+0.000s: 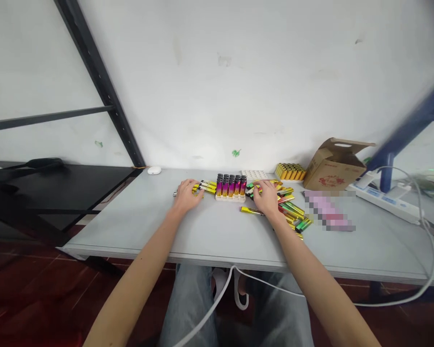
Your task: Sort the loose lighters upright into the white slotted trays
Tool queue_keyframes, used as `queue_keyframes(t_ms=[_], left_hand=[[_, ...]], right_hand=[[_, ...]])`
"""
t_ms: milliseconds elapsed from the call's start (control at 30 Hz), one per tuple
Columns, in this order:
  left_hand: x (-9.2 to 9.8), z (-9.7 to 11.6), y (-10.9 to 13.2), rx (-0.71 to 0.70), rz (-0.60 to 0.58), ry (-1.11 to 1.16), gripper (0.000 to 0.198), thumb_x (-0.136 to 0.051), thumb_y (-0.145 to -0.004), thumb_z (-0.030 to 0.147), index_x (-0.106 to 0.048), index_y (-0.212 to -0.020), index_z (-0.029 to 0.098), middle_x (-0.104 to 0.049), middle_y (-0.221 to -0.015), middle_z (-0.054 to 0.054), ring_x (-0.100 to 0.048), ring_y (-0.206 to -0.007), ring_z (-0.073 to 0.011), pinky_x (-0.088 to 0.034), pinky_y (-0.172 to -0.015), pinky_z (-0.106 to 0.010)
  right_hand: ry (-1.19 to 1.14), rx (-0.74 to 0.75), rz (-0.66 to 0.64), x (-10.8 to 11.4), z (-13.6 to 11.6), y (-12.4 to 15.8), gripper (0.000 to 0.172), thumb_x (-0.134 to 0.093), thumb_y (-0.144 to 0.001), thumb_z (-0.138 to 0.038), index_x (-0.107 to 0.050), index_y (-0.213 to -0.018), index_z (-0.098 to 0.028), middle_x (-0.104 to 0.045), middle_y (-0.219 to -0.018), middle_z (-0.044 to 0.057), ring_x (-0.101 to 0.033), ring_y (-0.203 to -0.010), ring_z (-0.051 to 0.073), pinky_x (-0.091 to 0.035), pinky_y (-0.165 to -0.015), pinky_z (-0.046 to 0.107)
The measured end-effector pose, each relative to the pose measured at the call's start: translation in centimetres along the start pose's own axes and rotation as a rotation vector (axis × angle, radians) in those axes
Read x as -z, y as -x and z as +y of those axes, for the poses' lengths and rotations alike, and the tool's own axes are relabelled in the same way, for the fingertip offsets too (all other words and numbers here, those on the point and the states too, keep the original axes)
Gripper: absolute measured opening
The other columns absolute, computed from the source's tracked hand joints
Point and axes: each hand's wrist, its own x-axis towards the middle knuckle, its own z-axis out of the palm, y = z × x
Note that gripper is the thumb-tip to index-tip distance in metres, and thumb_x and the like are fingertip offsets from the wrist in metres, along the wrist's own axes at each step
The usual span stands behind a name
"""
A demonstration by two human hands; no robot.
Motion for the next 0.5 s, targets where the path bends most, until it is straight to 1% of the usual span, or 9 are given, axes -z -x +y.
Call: queue_keyframes(t_ms=[100, 167, 233, 300, 367, 433, 500], left_hand=[[0.0, 0.2, 0.2, -0.059, -0.042, 0.011, 0.032, -0.06, -0.082, 0.035, -0.065, -0.111, 0.021, -0.064, -0.116, -0.009, -0.055, -0.114, -0.0279, -0.041, -0.103, -0.043], [0.0, 0.3, 0.2, -0.041, -0.047, -0.006, 0.037, -0.06, -0.082, 0.036, -0.063, -0.115, 0.02, -0.063, -0.119, -0.011, -0.054, -0.117, -0.0291, -0.04, -0.105, -0.044], [0.0, 0.3, 0.2, 0.027, -0.029, -0.009, 0.046, -0.057, -0.085, 0.036, -0.055, -0.127, 0.018, -0.061, -0.126, -0.013, -0.052, -0.121, -0.0308, -0.038, -0.106, -0.045], [0.2, -0.1, 0.1, 0.112, 0.008, 0.014, 0.055, -0.047, -0.091, 0.035, -0.039, -0.143, 0.018, -0.057, -0.135, -0.013, -0.049, -0.126, -0.031, -0.036, -0.107, -0.048], [0.4, -0.7, 0.0, 0.2, 0.043, 0.026, 0.058, -0.038, -0.096, 0.033, -0.025, -0.15, 0.017, -0.053, -0.14, -0.014, -0.047, -0.129, -0.0306, -0.035, -0.108, -0.05], [0.5, -1.3, -0.1, 0.285, 0.038, 0.002, 0.057, -0.035, -0.097, 0.032, -0.024, -0.15, 0.015, -0.052, -0.141, -0.015, -0.046, -0.131, -0.0309, -0.032, -0.11, -0.05], [0.4, -1.7, -0.1, 0.345, -0.022, -0.045, 0.055, -0.036, -0.096, 0.031, -0.031, -0.147, 0.012, -0.053, -0.14, -0.017, -0.044, -0.134, -0.0321, -0.029, -0.112, -0.051]], right_hand=[[-0.012, 0.008, -0.001, -0.2, -0.2, 0.1, 0.023, -0.048, -0.084, -0.019, -0.069, -0.092, -0.016, -0.072, -0.097, 0.011, -0.06, -0.099, 0.028, -0.042, -0.095, 0.041], [-0.005, 0.006, 0.009, -0.4, -0.1, 0.1, 0.022, -0.048, -0.084, -0.02, -0.069, -0.091, -0.016, -0.072, -0.096, 0.012, -0.061, -0.098, 0.028, -0.042, -0.094, 0.041], [0.003, 0.006, 0.017, -0.5, 0.1, 0.1, 0.022, -0.049, -0.083, -0.02, -0.069, -0.09, -0.016, -0.072, -0.095, 0.012, -0.061, -0.097, 0.028, -0.042, -0.094, 0.041], [0.005, 0.006, 0.014, -0.7, 0.3, 0.1, 0.021, -0.049, -0.083, -0.021, -0.069, -0.089, -0.016, -0.071, -0.094, 0.012, -0.061, -0.096, 0.028, -0.042, -0.093, 0.041], [0.005, 0.01, 0.006, -0.8, 0.4, 0.2, 0.021, -0.05, -0.083, -0.021, -0.069, -0.088, -0.017, -0.071, -0.093, 0.011, -0.06, -0.095, 0.028, -0.042, -0.093, 0.041], [0.009, 0.009, 0.003, -0.8, 0.4, 0.3, 0.02, -0.05, -0.083, -0.022, -0.069, -0.087, -0.017, -0.071, -0.092, 0.011, -0.06, -0.096, 0.028, -0.041, -0.093, 0.041], [0.013, 0.001, -0.002, -0.8, 0.5, 0.4, 0.02, -0.05, -0.083, -0.022, -0.069, -0.087, -0.017, -0.071, -0.093, 0.011, -0.059, -0.097, 0.028, -0.041, -0.094, 0.041]])
